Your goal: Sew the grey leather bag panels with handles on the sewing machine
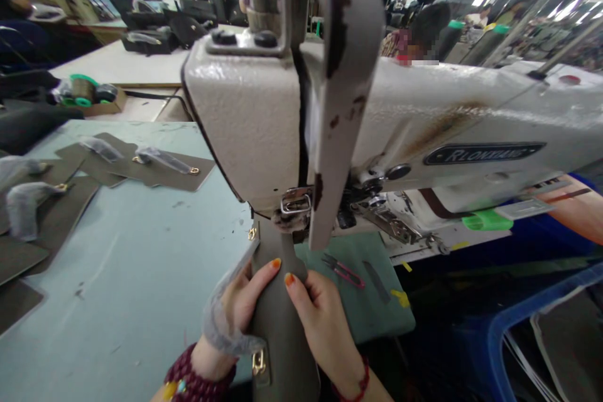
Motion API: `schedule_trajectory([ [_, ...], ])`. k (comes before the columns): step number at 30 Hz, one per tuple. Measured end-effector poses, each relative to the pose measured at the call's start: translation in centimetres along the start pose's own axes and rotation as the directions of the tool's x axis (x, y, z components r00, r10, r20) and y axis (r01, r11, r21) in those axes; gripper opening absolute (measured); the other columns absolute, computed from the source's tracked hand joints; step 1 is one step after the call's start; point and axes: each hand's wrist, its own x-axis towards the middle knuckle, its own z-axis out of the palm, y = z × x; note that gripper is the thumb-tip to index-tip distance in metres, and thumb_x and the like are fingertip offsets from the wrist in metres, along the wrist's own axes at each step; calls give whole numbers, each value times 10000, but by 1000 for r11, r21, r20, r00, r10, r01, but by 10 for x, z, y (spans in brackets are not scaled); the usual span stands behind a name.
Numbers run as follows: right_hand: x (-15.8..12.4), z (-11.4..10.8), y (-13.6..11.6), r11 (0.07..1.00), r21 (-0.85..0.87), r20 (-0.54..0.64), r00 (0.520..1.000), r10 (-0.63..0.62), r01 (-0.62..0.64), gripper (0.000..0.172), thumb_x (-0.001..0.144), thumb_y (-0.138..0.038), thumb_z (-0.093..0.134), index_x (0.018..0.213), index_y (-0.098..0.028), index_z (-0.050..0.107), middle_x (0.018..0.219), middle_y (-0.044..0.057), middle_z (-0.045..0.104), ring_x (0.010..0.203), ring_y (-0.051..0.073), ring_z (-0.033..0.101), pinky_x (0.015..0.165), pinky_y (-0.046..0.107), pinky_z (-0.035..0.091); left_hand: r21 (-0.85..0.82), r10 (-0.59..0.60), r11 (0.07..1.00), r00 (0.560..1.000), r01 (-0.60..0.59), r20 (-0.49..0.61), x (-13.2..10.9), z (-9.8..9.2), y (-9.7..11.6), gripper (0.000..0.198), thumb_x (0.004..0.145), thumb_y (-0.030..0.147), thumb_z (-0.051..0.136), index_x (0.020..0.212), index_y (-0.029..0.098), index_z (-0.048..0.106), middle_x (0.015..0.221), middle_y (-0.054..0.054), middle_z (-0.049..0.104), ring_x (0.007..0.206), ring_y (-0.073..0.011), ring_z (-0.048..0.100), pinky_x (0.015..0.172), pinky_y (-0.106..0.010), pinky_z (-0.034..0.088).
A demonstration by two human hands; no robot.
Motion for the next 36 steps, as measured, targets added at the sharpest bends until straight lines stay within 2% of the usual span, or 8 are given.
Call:
schedule_trajectory([
  [3, 10, 1, -3, 1000, 0, -6, 1000, -18, 18, 392, 949, -436, 481, 707, -139, 565, 652, 0, 516, 627, 122, 433, 559, 232, 303, -43, -77, 996, 997, 76, -12, 8, -2, 4, 293, 838, 489, 635, 1034, 294, 731, 1020, -64, 768, 1112, -337, 672, 847, -404, 605],
  [7, 22, 2, -6, 1000, 1, -13, 1000, -27, 27, 390, 942, -429, 489, 668, -154, 522, 623, -12, 473, 608, 117, 408, 543, 233, 287, -142, -164, 976, 986, 167, 29, 21, -5, 5, 368, 817, 501, 659, 1102, 271, 699, 1027, -85, 769, 1037, -349, 701, 766, -404, 615],
  [14, 39, 6, -7, 997, 27, -66, 995, -68, 70, 417, 940, -448, 486, 629, -171, 481, 607, -21, 400, 610, 121, 383, 551, 238, 289, -83, -4, 997, 1000, 5, 11, 40, -7, 10, 382, 833, 512, 616, 1142, 306, 703, 1119, -83, 744, 1124, -338, 658, 877, -407, 589],
  [21, 47, 14, -13, 997, -35, -119, 991, -68, 64, 448, 940, -478, 467, 615, -170, 458, 587, -26, 388, 580, 110, 340, 536, 247, 256, -90, 30, 996, 999, -28, 19, 54, -14, 24, 322, 787, 511, 662, 1014, 304, 757, 1074, -81, 751, 1064, -339, 676, 891, -430, 584],
  [24, 47, 13, -14, 996, -61, -128, 989, -73, 65, 453, 943, -481, 471, 616, -166, 470, 588, -26, 407, 580, 108, 357, 532, 239, 263, -134, 23, 991, 998, -15, 63, 55, -19, 26, 352, 757, 498, 713, 1050, 304, 742, 1095, -72, 749, 1045, -329, 688, 896, -428, 583],
  [27, 47, 5, -14, 995, -62, -90, 993, -82, 77, 462, 935, -508, 493, 625, -166, 493, 577, -29, 411, 565, 107, 381, 519, 230, 276, -238, -41, 968, 986, 79, 160, 52, -24, 26, 428, 740, 467, 756, 1132, 301, 709, 1154, -84, 734, 1048, -328, 695, 872, -439, 596],
  [32, 52, -7, -13, 996, -59, -102, 992, -68, 62, 460, 919, -562, 511, 691, -164, 552, 554, -27, 462, 503, 113, 462, 470, 219, 309, -244, -196, 925, 917, 290, 348, 50, -28, 22, 281, 770, 499, 725, 911, 258, 759, 950, -124, 776, 839, -316, 749, 788, -460, 614],
  [36, 56, -4, -12, 998, -7, -100, 993, -66, 66, 416, 920, -506, 520, 690, -162, 560, 549, -27, 487, 460, 106, 476, 434, 207, 331, -237, -223, 904, 864, 357, 452, 57, -26, 23, 299, 777, 522, 703, 888, 254, 775, 870, -117, 783, 785, -313, 754, 803, -478, 605],
])
